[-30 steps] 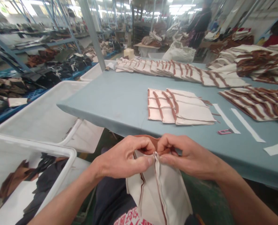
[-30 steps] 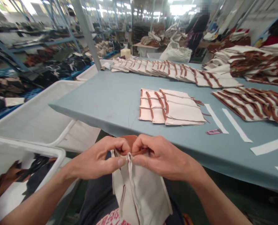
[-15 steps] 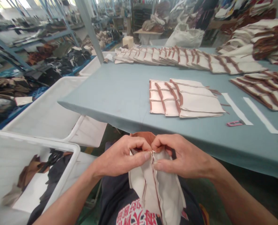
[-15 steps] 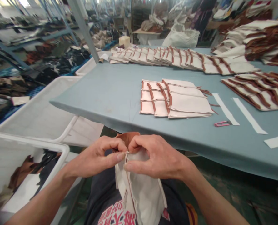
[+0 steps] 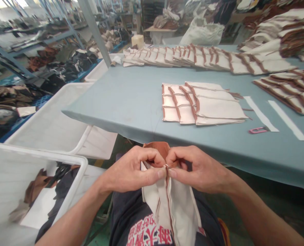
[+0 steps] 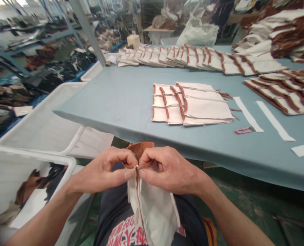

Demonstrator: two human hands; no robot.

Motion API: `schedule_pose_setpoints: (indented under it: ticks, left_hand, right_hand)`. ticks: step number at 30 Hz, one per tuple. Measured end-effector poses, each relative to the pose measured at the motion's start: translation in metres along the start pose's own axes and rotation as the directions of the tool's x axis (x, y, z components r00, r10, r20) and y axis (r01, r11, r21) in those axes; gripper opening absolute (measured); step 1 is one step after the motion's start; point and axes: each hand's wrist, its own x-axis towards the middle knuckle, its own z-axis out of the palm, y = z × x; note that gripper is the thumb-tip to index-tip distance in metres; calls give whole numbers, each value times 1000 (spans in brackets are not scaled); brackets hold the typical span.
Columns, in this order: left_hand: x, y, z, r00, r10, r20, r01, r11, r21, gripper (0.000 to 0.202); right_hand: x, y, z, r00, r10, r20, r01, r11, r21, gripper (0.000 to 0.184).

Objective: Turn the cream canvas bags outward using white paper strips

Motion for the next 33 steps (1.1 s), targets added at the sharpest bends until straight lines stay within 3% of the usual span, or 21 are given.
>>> schedule_pose_setpoints:
  ticks: [4, 10, 15, 19, 23, 27, 33]
  left_hand:
    - [3, 0, 1, 999, -18, -29, 18, 1000, 3, 29]
    - [-1, -3, -2, 1000, -7, 9, 7, 1000, 3, 24]
    - [-11, 5, 4, 996, 49, -80, -27, 967, 254, 17]
    - [-18, 14, 12, 965, 193, -179, -91, 883, 461, 13]
    - [-20, 10, 14, 942, 222, -250, -74, 868, 491, 13]
    - [-23, 1, 15, 924, 231, -306, -24, 831, 555, 13]
    - [-31, -2, 14, 945, 179, -272, -6, 845, 534, 14]
  right_hand:
    - [0, 4, 3, 999, -14, -34, 12, 998, -55, 11]
    - [5, 7, 4, 999, -23, -25, 23, 1000, -11, 10]
    - [5, 2, 3, 997, -57, -57, 56, 998, -29, 9]
    - [1, -3, 4, 983, -165, -84, 147, 971, -188, 5]
    - [-1, -10, 9, 959, -264, -105, 214, 914, -346, 11]
    - [-2, -16, 19, 945, -297, -136, 227, 897, -380, 9]
    - [-1, -18, 30, 937, -305, -172, 224, 900, -374, 9]
